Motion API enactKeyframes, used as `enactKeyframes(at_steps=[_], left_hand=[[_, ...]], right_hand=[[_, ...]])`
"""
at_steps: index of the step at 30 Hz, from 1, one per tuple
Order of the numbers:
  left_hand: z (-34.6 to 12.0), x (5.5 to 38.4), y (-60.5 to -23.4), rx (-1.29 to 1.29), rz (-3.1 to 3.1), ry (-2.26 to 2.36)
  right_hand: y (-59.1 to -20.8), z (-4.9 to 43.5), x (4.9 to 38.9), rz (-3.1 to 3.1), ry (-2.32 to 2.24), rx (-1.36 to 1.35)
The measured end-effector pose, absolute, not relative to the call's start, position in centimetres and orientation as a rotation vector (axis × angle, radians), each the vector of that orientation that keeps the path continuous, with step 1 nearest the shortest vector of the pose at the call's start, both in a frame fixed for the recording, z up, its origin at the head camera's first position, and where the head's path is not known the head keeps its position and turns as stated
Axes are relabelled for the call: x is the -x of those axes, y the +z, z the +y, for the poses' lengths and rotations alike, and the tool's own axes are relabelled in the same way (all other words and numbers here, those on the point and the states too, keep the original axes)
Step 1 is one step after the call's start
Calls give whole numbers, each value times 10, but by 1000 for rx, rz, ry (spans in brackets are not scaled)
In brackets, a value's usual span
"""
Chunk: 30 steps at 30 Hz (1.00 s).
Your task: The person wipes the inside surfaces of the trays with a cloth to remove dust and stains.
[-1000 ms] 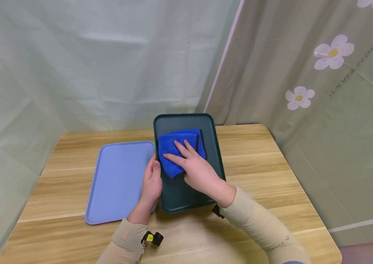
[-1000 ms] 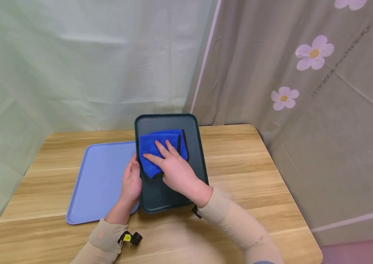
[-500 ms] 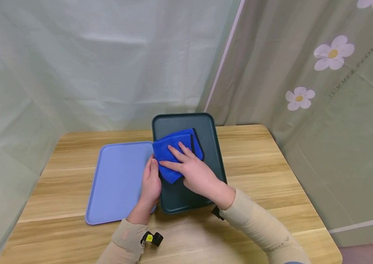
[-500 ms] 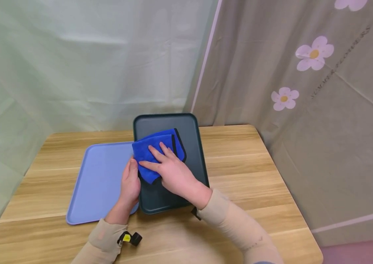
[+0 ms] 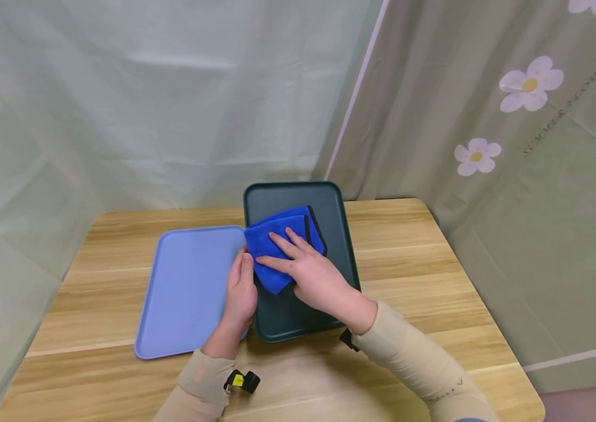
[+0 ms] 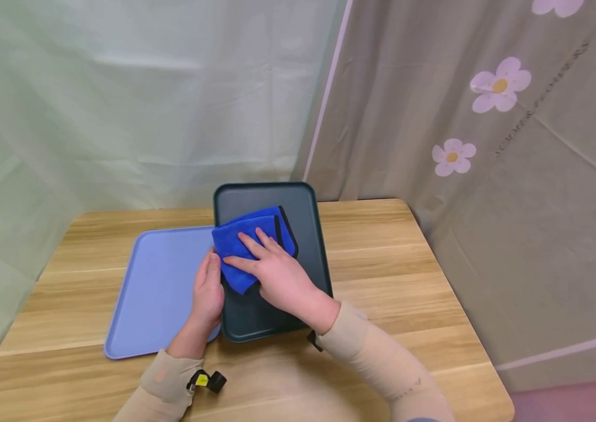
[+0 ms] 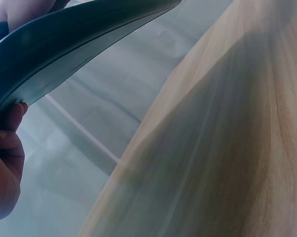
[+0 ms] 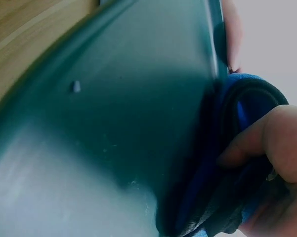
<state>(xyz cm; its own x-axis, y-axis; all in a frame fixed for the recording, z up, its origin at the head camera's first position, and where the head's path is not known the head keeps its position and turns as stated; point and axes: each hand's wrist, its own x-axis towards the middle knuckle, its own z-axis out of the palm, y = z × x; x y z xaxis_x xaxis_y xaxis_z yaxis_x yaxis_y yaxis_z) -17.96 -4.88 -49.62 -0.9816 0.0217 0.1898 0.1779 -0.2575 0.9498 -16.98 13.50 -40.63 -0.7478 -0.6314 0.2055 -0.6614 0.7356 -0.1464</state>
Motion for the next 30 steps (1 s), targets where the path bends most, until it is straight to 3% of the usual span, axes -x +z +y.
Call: enactKeyframes(at_steps=[16,30], left_hand=[[-51,181,-496,197,-1874,-2409],[-51,177,-492,57,-2031,-2298]], right_hand=[[-414,135,175,-2883,137,-995],[-408,144,181,-2968,209,-663]])
